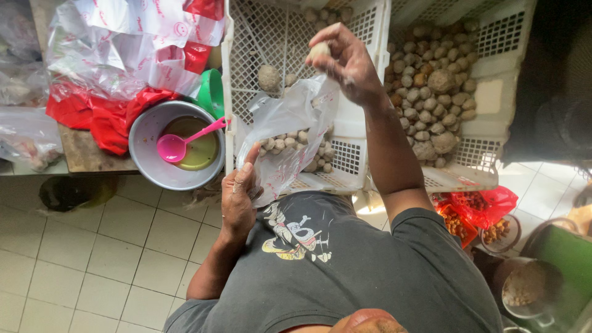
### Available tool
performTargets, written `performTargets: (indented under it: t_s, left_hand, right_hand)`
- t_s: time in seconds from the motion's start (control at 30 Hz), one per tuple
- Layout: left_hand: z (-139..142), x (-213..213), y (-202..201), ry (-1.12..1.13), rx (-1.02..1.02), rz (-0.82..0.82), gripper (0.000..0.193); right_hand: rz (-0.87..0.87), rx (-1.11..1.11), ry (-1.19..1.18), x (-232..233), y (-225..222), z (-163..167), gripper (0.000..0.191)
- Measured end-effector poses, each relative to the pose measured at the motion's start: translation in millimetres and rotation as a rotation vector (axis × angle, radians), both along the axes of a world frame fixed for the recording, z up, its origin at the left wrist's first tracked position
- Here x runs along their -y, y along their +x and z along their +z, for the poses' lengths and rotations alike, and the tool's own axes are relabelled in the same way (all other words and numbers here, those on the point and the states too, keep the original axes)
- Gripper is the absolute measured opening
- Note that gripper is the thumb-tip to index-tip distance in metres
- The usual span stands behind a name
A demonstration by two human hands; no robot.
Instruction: The person sits on the floor and uses orange-handled scissors to cut small brown food items from a red plastic bag into an orange tray. After cutting, the person stands and transfers round beige food items from a white crate into a clear plastic bag.
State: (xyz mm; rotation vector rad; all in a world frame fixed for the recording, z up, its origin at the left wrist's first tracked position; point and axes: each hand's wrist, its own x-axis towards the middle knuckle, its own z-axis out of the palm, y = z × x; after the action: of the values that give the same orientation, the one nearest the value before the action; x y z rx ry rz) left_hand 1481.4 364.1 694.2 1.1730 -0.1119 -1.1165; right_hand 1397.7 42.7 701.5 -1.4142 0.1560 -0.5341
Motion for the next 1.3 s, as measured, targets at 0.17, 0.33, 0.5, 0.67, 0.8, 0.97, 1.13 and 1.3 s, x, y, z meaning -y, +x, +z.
performTargets:
  t_s: [0.17,0.33,0.5,0.67,0.8,0.97,1.13,1.3]
  left_hand:
    - [-2,7,0,-0.001,0.039,-0.008,0.051]
    - [-6,-4,5,-0.019,0.013,0.061,0.051]
    - [-11,-14,2,0.007,0.034,0.082,0.05]
    - [-7,-14,-4,0.021,0.051,0.095,0.049]
    - [-1,-12,-5,0.044,0.039,0.084,0.049]
    - [3,-11,-4,0.027,0.04,0.053,0.048]
    - [1,-4,-3,-0.031,0.082,0.021,0.048]
    - [-6,3,-1,-0.031,-0.031,0.046,0.048]
  right_hand:
    - [0.307,-0.133,-0.685,-83,-29,60,0.039]
    - [0.234,-0.139,-0.526,-61,0,16,0.03]
    - [-0.541,-0.76,-0.447,29,30,-55,0.036]
    - [-0.455,-1.103,-0.85,33,48,-76,0.082]
    - [-0.519,-1.215,-0.907,26,52,-79,0.073]
    - [-0.517,-1.03,-0.637,30,45,-73,0.044]
    - [-0.167,-0.145,0.153,6,6,-15,0.026]
    - [0.189,-0.223,-0.461,-94,-20,47,0.034]
